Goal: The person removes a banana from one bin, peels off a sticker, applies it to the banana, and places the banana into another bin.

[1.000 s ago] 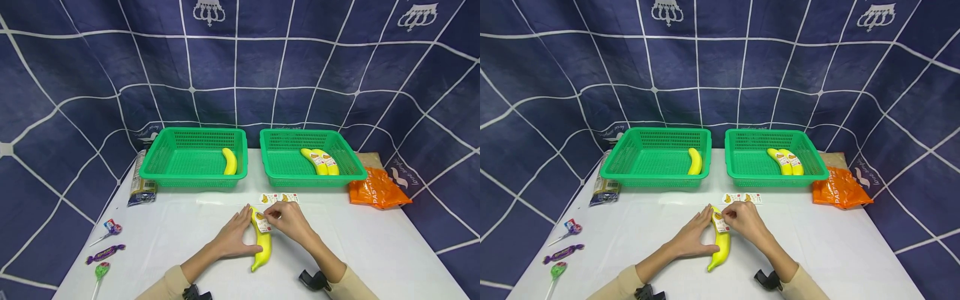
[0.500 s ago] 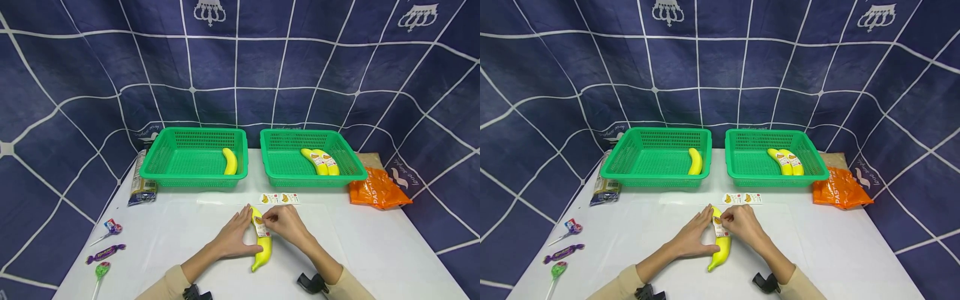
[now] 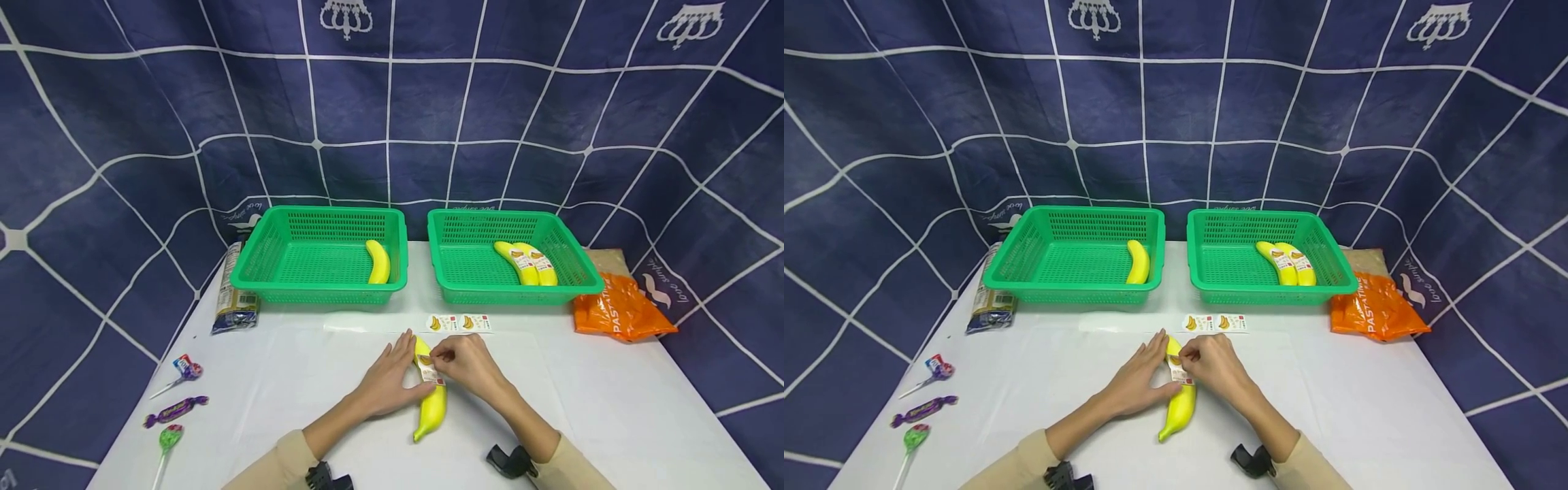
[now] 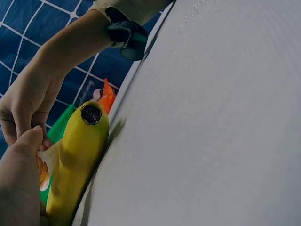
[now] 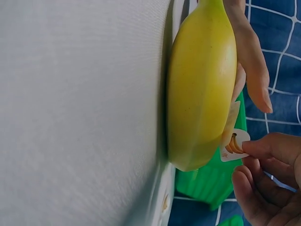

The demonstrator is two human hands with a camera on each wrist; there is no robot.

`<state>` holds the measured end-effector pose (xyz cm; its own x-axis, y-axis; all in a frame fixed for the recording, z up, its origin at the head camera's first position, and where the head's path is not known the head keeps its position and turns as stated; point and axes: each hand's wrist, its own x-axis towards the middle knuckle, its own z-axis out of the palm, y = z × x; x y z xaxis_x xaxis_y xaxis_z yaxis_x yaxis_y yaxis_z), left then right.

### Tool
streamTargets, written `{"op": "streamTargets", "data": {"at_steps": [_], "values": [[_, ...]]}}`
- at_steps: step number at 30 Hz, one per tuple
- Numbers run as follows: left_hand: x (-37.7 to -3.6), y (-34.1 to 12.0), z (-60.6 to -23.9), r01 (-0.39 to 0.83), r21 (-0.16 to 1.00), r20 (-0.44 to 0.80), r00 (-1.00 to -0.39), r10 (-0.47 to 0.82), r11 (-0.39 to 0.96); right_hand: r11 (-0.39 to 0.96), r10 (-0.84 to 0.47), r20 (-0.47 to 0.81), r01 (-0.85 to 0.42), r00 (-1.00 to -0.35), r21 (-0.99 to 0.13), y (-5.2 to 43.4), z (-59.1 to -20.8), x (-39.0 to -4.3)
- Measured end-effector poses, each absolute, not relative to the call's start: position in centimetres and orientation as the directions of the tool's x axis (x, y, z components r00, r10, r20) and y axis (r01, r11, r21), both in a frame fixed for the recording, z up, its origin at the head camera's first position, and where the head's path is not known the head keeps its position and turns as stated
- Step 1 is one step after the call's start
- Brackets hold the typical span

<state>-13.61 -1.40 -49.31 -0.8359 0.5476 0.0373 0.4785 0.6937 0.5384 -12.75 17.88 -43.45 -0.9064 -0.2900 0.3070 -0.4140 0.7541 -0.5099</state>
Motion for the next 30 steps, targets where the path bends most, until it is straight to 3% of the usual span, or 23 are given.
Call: {"op": "streamTargets", "data": {"at_steps": [16,30], "values": [[-13.5,-0.1,-49.5,0.457,0.520,0.072,-0.865,0.496,0.722,0.734,-0.262,0.217,-0.340,-0.941,-0.588,18.5,-44.0,-13.8],[-13.5,0.0,-49.8,0.445,0.543,0.066,-0.868,0.493,0.712,0.713,-0.102,-0.004,-0.070,-0.995,-0.698,18.3,-45.1,-15.6]]}}
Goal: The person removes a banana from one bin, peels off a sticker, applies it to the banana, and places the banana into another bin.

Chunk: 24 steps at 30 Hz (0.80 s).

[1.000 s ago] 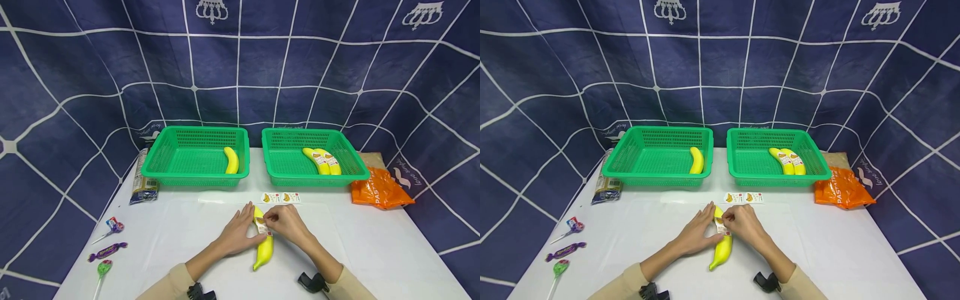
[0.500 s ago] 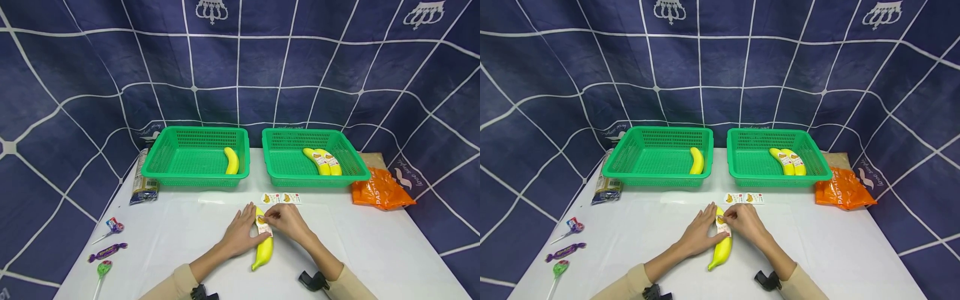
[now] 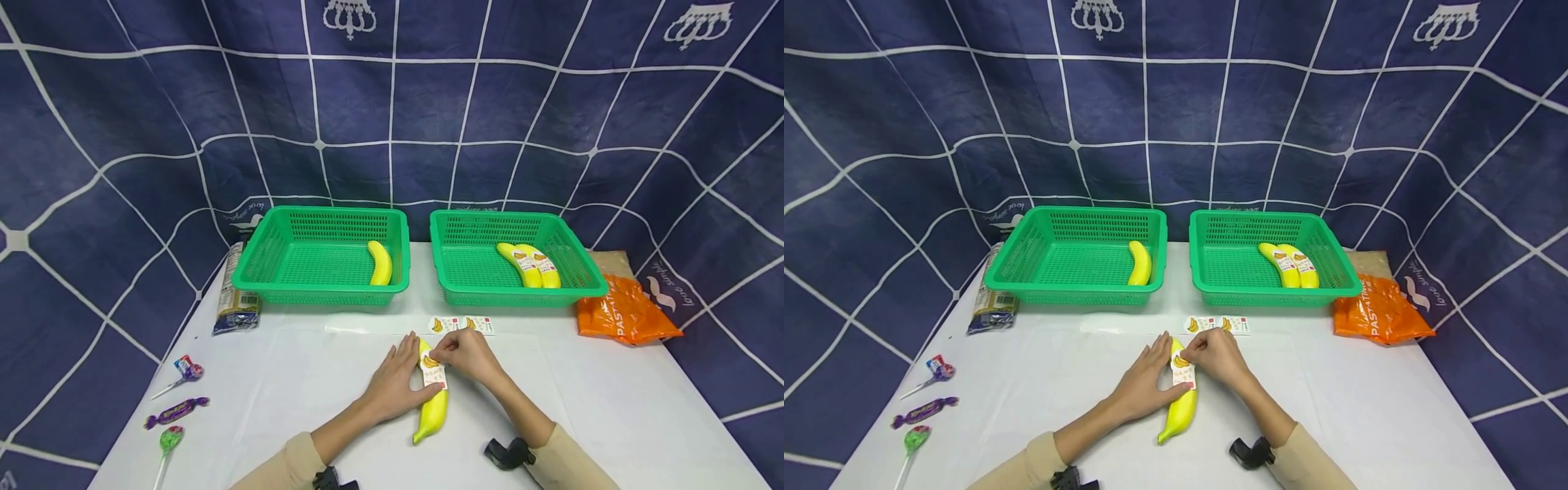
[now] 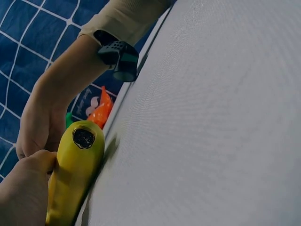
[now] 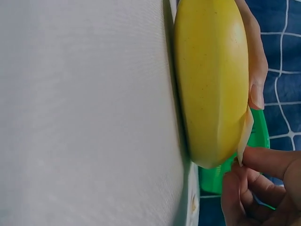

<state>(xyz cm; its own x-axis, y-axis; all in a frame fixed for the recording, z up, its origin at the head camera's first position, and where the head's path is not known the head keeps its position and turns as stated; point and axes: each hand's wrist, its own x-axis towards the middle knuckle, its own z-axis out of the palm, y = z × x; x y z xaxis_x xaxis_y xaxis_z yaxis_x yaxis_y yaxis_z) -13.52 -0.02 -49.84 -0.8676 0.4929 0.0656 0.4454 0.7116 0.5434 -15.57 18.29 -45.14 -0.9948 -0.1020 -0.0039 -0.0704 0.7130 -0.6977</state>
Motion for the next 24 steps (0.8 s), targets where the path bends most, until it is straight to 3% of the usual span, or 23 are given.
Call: {"op": "streamTargets", "data": {"at_steps": [8,24], "values": [[-13.4,-0.1,-49.9,0.437,0.558,0.063,-0.870,0.489,0.706,0.677,-0.082,-0.085,0.007,-0.993,-0.736,18.4,-45.8,-15.7],[-13.3,-0.1,-49.8,0.427,0.577,0.044,-0.868,0.495,0.696,0.670,-0.217,-0.134,-0.047,-0.967,-0.741,19.8,-46.5,-15.9]]}}
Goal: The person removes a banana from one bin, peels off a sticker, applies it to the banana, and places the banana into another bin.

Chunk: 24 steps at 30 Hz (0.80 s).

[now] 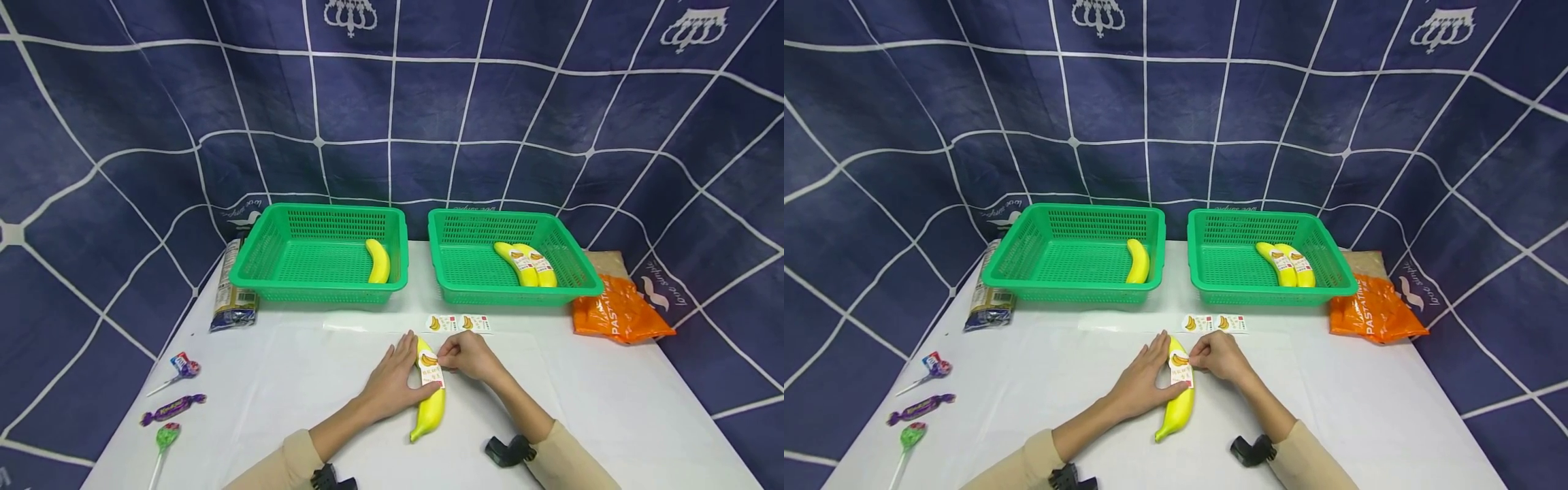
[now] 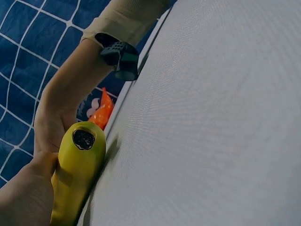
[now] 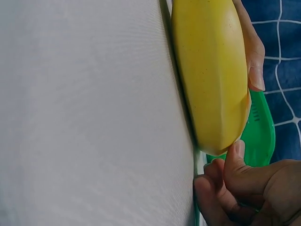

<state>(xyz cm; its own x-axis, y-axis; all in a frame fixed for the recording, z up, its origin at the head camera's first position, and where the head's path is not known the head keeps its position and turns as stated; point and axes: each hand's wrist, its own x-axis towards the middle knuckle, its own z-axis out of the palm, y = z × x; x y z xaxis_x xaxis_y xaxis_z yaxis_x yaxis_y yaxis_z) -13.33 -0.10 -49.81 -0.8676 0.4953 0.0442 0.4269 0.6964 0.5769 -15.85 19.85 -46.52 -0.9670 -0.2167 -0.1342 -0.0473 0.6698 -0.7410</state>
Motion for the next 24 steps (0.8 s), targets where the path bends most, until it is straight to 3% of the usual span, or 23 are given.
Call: {"op": "streamTargets", "data": {"at_steps": [14,24], "values": [[-13.5,-0.3,-50.1,0.418,0.578,0.040,-0.873,0.487,0.701,0.620,-0.239,-0.262,0.060,-0.935,-0.782,19.9,-45.4,-15.1],[-13.4,-0.3,-49.9,0.443,0.569,0.066,-0.864,0.499,0.693,0.644,-0.164,-0.283,0.115,-0.945,-0.757,19.2,-45.7,-15.7]]}}
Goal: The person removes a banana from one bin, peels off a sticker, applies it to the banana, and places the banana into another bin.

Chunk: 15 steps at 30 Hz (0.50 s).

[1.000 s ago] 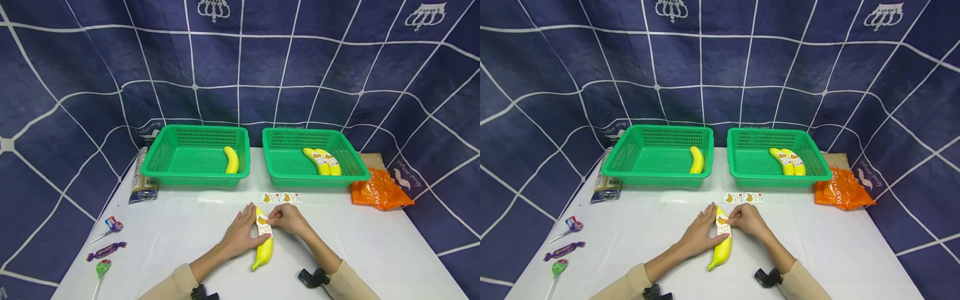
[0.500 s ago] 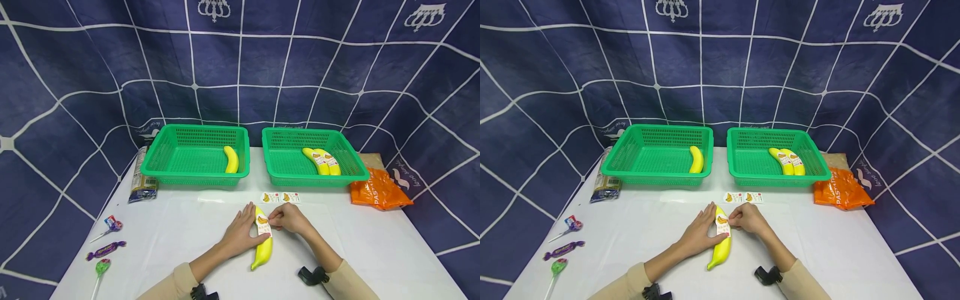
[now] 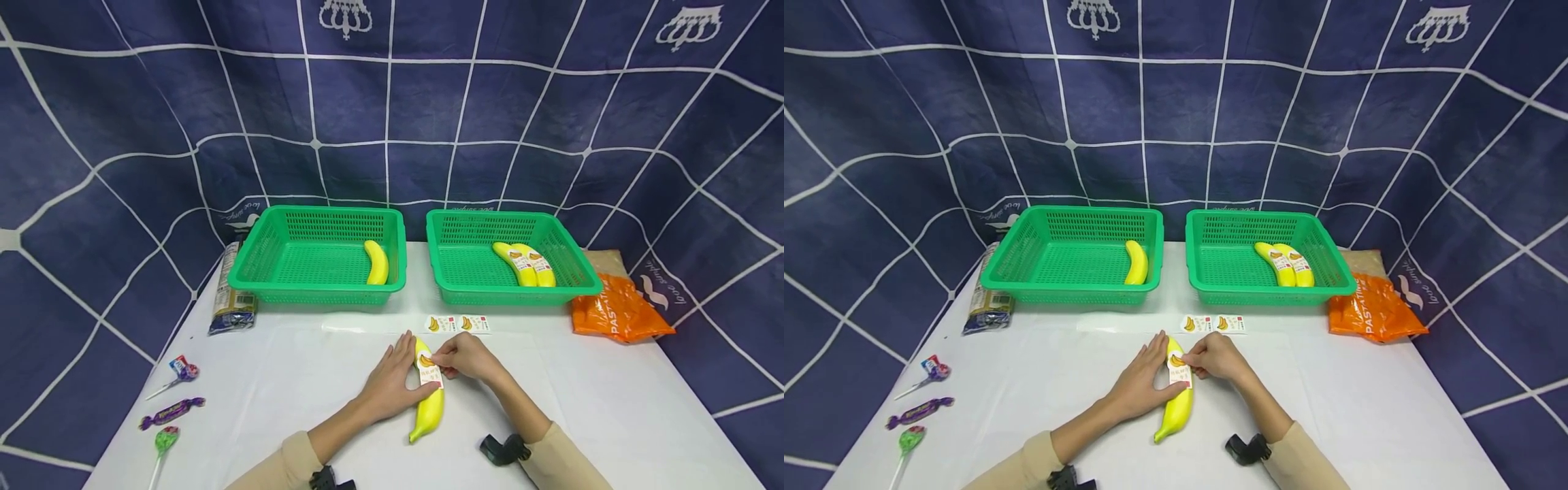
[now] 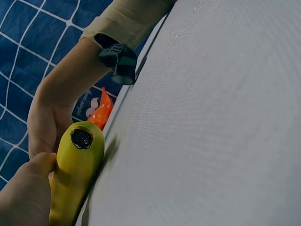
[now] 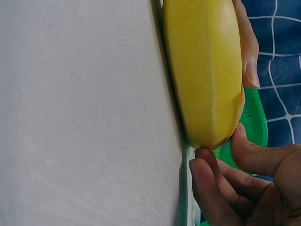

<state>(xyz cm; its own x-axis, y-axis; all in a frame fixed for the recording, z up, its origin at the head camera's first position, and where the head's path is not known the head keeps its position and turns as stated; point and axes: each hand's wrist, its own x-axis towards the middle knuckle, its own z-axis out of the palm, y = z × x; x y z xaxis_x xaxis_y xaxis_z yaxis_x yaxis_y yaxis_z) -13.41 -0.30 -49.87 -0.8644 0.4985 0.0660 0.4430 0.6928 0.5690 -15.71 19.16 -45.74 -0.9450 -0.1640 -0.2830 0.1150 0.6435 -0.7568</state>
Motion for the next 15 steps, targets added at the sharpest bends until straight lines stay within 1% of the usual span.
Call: {"op": "streamTargets", "data": {"at_steps": [10,15], "values": [[-14.0,-0.5,-49.6,0.468,0.567,0.093,-0.854,0.512,0.678,0.641,-0.186,-0.268,0.090,-0.945,-0.762,19.3,-45.3,-15.5],[-14.7,-0.6,-49.5,0.466,0.544,0.074,-0.855,0.513,0.698,0.642,-0.188,-0.258,0.080,-0.948,-0.762,19.2,-45.2,-15.4]]}}
